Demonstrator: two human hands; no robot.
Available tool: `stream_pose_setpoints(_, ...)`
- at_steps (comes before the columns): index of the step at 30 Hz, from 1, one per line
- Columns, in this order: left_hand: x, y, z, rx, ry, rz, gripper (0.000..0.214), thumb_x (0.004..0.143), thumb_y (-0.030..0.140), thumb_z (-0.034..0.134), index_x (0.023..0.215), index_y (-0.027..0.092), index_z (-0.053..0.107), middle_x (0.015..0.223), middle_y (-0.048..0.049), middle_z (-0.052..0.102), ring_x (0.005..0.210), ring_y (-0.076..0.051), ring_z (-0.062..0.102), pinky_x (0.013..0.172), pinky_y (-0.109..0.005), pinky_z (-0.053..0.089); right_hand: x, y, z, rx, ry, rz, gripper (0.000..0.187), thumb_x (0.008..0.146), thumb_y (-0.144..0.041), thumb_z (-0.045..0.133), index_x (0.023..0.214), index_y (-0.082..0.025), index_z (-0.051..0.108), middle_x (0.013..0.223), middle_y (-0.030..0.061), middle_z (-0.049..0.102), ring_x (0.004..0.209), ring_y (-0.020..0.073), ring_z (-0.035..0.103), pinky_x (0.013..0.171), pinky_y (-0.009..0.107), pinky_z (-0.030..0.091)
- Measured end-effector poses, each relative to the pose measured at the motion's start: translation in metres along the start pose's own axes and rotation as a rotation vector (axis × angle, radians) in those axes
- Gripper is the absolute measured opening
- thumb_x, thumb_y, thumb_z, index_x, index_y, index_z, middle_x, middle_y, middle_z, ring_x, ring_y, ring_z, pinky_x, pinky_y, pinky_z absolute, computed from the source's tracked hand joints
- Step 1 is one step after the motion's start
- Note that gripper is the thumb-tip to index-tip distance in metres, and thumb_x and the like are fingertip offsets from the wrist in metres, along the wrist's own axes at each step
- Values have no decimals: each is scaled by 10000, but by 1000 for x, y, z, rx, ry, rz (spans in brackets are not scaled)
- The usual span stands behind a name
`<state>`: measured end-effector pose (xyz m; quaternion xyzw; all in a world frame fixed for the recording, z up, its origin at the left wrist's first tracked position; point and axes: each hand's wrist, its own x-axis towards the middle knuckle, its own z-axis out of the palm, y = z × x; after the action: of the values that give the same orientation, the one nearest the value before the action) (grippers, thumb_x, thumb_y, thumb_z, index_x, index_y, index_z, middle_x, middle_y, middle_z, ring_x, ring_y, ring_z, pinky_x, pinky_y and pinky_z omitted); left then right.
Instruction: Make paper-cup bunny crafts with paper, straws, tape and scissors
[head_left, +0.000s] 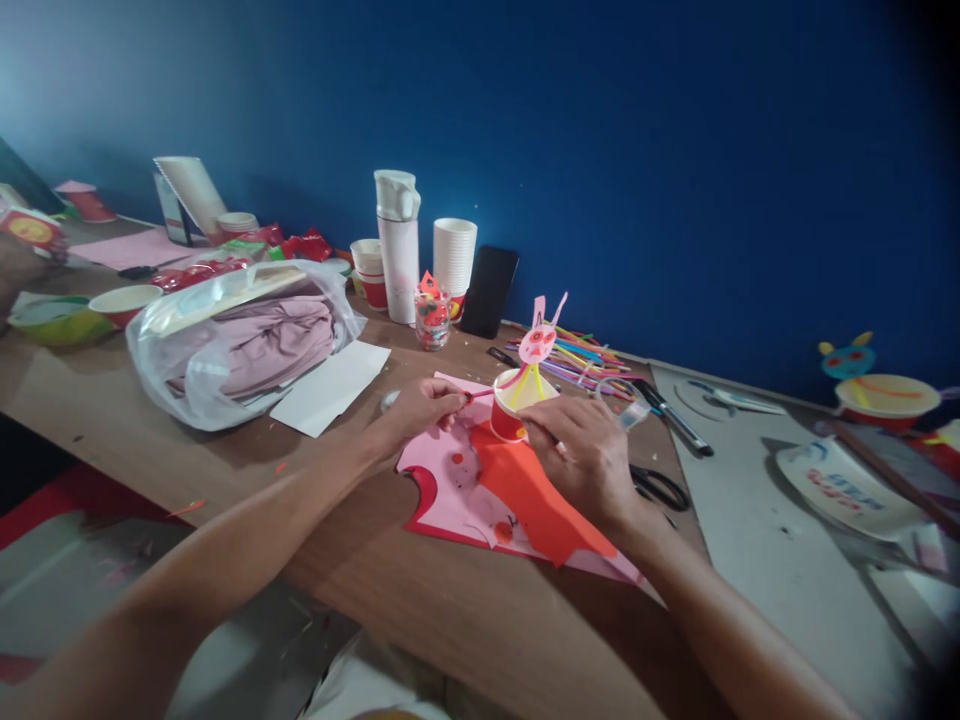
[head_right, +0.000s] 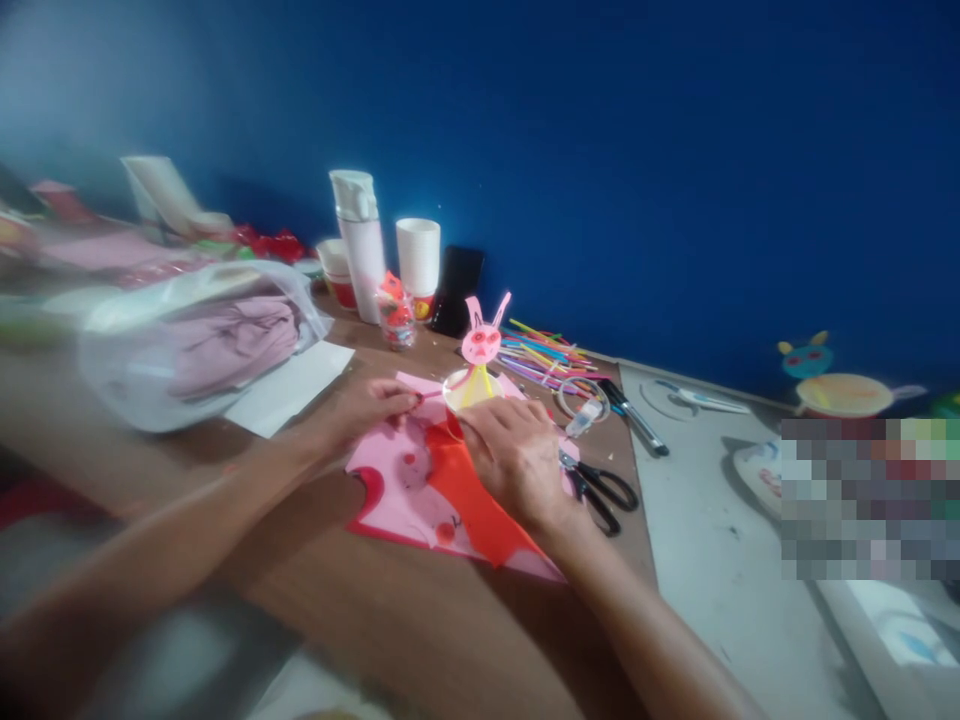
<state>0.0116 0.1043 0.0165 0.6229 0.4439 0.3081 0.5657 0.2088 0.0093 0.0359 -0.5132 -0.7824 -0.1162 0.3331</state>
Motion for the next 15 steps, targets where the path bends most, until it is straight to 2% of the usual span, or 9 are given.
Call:
stream_pose_setpoints(3, 1, -1, 1, 3, 0, 10, 178, 712, 297, 601, 677, 123, 620, 477, 9, 539, 433, -82, 481, 449, -198, 394, 10, -11, 3, -128, -53, -44, 162, 852, -202, 507, 907, -239, 655, 924, 17, 657, 908, 181, 515, 805, 335, 304)
stream_pose_setpoints(7, 0, 0, 1, -2, -23, 46, 164, 719, 244, 574, 618, 123, 619, 502, -4, 568, 477, -88, 506, 482, -195, 394, 26, -26, 12, -284, -191, -127, 233, 854, -152, 474, 995, -264, 621, 1037, 33, 612, 990, 223, 441, 882, 411, 237)
stream_pose_setpoints(11, 0, 0, 0, -26, -29, 64, 171, 714, 243, 579, 594, 124, 601, 569, -6, 588, 505, -84, 510, 495, -193, 386, 32, -31, 23, -400, -291, -148, 246, 854, -132, 451, 1031, -217, 599, 1078, 77, 572, 1023, 257, 403, 940, 486, 190)
stream_pose_setpoints(15, 2, -4, -1, -34, -24, 64, 146, 696, 245, 600, 617, 122, 604, 568, 2, 570, 517, -90, 510, 513, -201, 384, 30, -28, 30, -412, -322, -130, 250, 870, -122, 411, 1030, -190, 591, 1092, 90, 563, 1034, 260, 402, 965, 527, 162)
